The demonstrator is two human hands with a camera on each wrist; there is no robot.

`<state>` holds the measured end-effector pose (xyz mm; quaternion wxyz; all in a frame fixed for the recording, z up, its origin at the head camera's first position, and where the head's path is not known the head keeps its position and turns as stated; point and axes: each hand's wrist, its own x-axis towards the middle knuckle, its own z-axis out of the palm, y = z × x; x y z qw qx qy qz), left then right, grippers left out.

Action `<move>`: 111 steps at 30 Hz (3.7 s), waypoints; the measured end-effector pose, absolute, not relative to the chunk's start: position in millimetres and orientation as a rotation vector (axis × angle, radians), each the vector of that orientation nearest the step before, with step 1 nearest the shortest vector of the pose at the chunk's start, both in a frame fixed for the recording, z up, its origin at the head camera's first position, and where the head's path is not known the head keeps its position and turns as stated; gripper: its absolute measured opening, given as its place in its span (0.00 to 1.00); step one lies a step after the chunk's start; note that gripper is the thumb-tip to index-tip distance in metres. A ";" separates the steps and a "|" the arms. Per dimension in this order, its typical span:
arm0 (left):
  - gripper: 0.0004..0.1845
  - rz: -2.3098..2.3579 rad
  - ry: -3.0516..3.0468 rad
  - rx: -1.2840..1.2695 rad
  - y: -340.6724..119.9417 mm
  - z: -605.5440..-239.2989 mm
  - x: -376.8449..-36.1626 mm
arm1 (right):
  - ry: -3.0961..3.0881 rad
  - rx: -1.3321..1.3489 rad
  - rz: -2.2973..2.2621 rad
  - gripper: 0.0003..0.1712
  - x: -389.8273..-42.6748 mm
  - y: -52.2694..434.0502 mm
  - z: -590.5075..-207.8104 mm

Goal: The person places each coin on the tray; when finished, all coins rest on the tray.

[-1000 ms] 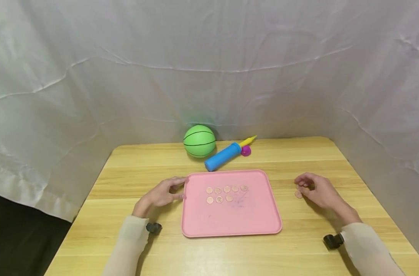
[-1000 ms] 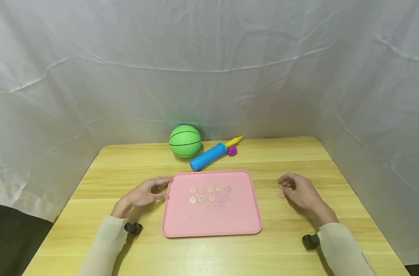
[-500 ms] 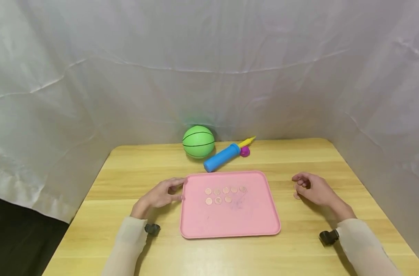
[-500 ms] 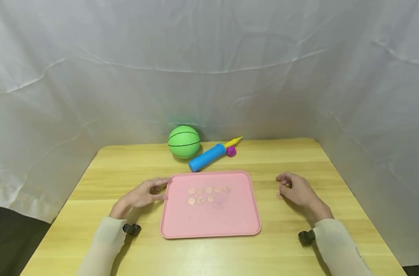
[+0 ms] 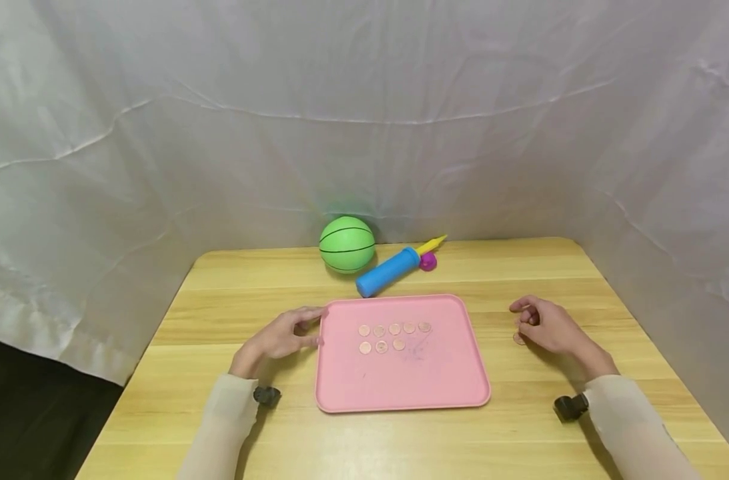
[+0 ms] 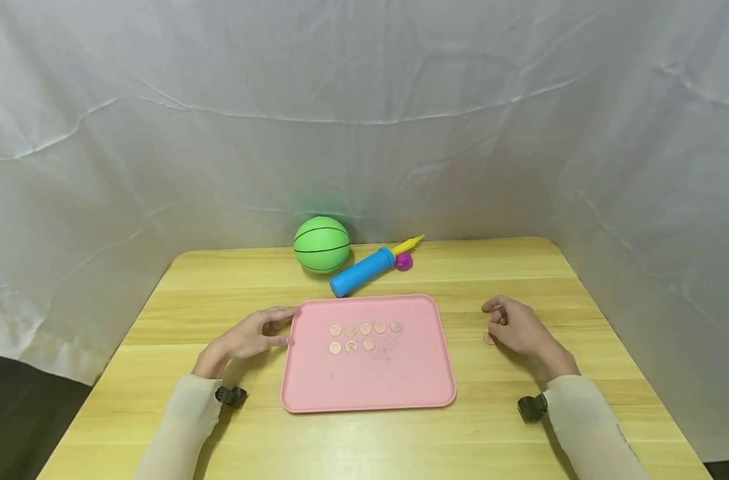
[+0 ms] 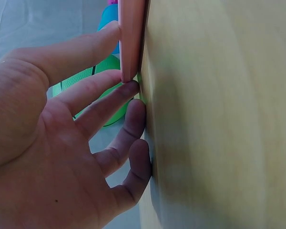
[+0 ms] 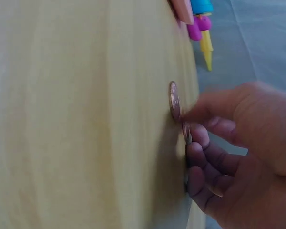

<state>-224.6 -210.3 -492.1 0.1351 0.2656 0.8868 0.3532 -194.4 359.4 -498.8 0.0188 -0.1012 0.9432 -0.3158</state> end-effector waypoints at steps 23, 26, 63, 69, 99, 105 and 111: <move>0.35 1.052 2.548 0.745 -208.6 -491.3 -223.7 | 2.893 -0.099 -0.825 0.16 -199.0 353.2 -482.7; 0.35 1.067 2.542 0.751 -208.1 -493.1 -224.5 | 2.893 -0.083 -0.840 0.17 -198.0 350.7 -482.3; 0.36 1.060 2.555 0.747 -210.2 -492.7 -222.9 | 2.824 0.013 -1.354 0.23 -180.4 324.1 -479.9; 0.35 1.053 2.561 0.766 -210.8 -493.4 -225.0 | 2.760 -0.083 -1.409 0.17 -172.4 288.2 -476.4; 0.35 1.083 2.540 0.773 -208.3 -493.6 -226.2 | 2.739 -0.335 -1.364 0.05 -179.5 177.0 -499.6; 0.35 1.099 2.530 0.791 -209.2 -494.6 -224.9 | 2.821 -0.300 -1.295 0.06 -182.2 171.6 -500.2; 0.35 1.095 2.532 0.761 -209.6 -494.2 -223.7 | 2.791 -0.307 -1.330 0.06 -182.2 172.9 -499.2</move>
